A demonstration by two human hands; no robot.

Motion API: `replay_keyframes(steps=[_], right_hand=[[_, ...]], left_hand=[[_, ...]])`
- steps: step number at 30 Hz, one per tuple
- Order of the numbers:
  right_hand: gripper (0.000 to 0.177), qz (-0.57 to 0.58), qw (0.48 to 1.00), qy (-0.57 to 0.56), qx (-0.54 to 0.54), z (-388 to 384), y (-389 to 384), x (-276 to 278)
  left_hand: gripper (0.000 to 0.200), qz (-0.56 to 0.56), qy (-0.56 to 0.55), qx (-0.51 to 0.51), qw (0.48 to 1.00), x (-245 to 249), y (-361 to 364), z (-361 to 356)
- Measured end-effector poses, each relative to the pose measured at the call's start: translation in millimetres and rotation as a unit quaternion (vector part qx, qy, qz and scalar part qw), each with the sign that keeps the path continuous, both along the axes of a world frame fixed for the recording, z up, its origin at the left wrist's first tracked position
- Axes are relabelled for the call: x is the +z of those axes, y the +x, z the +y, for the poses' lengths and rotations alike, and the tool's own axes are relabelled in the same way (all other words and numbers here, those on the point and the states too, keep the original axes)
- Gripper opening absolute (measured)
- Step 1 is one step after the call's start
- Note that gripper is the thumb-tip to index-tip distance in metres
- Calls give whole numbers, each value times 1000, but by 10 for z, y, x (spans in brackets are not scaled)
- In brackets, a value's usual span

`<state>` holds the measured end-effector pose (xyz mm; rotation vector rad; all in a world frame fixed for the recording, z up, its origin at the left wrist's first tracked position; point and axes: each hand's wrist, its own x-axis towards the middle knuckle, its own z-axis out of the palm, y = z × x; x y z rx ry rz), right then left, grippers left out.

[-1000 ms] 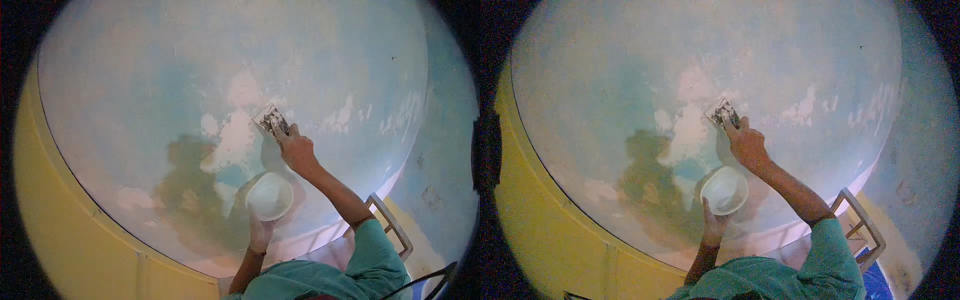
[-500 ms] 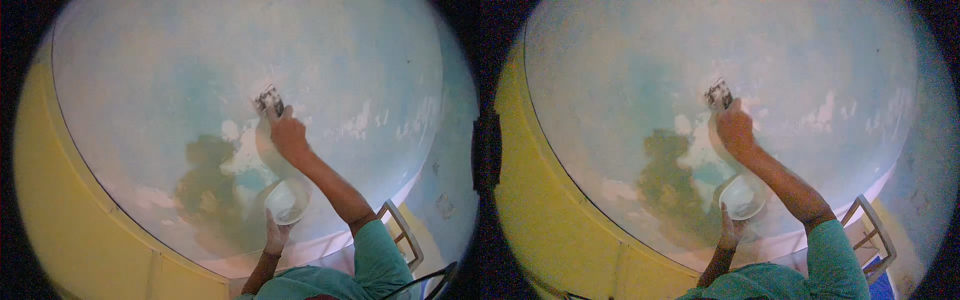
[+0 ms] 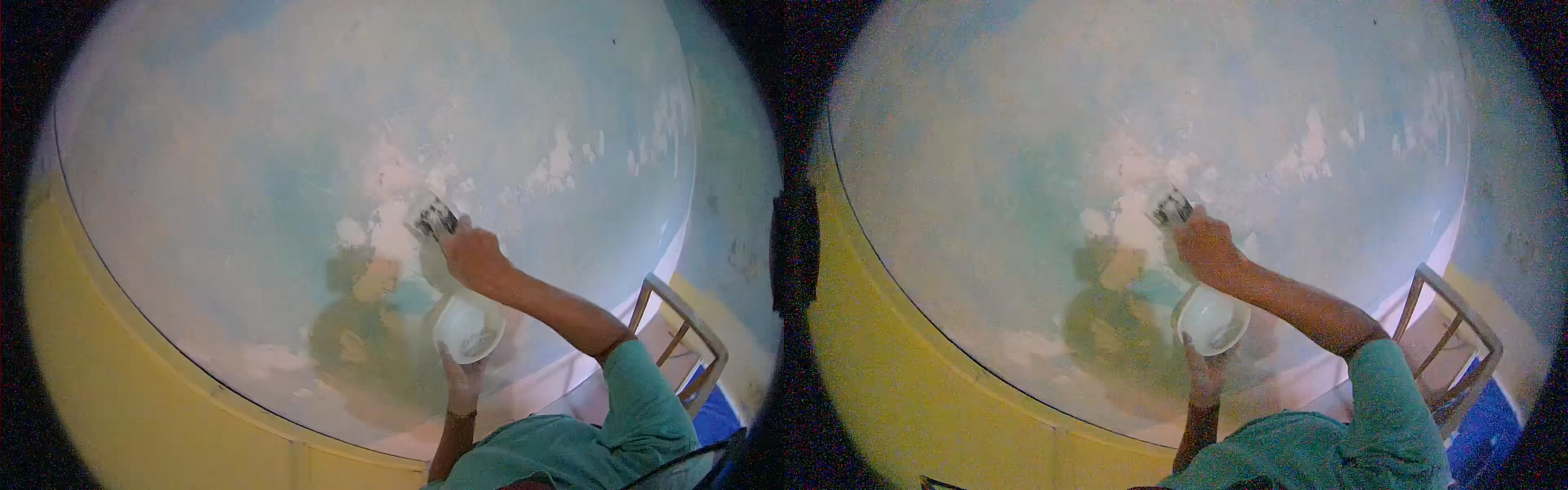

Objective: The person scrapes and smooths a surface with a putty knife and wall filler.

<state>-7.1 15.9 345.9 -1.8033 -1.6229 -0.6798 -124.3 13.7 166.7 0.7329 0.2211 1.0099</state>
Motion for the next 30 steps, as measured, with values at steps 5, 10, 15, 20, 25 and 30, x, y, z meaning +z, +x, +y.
replay_keyframes(steps=[5,10,15,20,25,30], right_hand=[[17,8,988,152,11,225,-54,585],[13,19,984,175,-24,493,-93,718],[19,62,991,115,-7,263,-224,376],[48,95,993,-59,29,63,-138,-225],[49,223,968,-42,103,-444,-47,-608],[54,231,944,-54,231,-443,-1,-1215]], left_hand=[[65,15,-47,-2,999,-35,-8,58],[62,5,3,2,1000,85,27,27],[59,-12,-24,-28,999,-245,32,261],[59,29,-51,13,998,-80,24,138],[62,18,-52,18,998,-68,29,165],[63,60,-28,49,997,15,-73,93]])
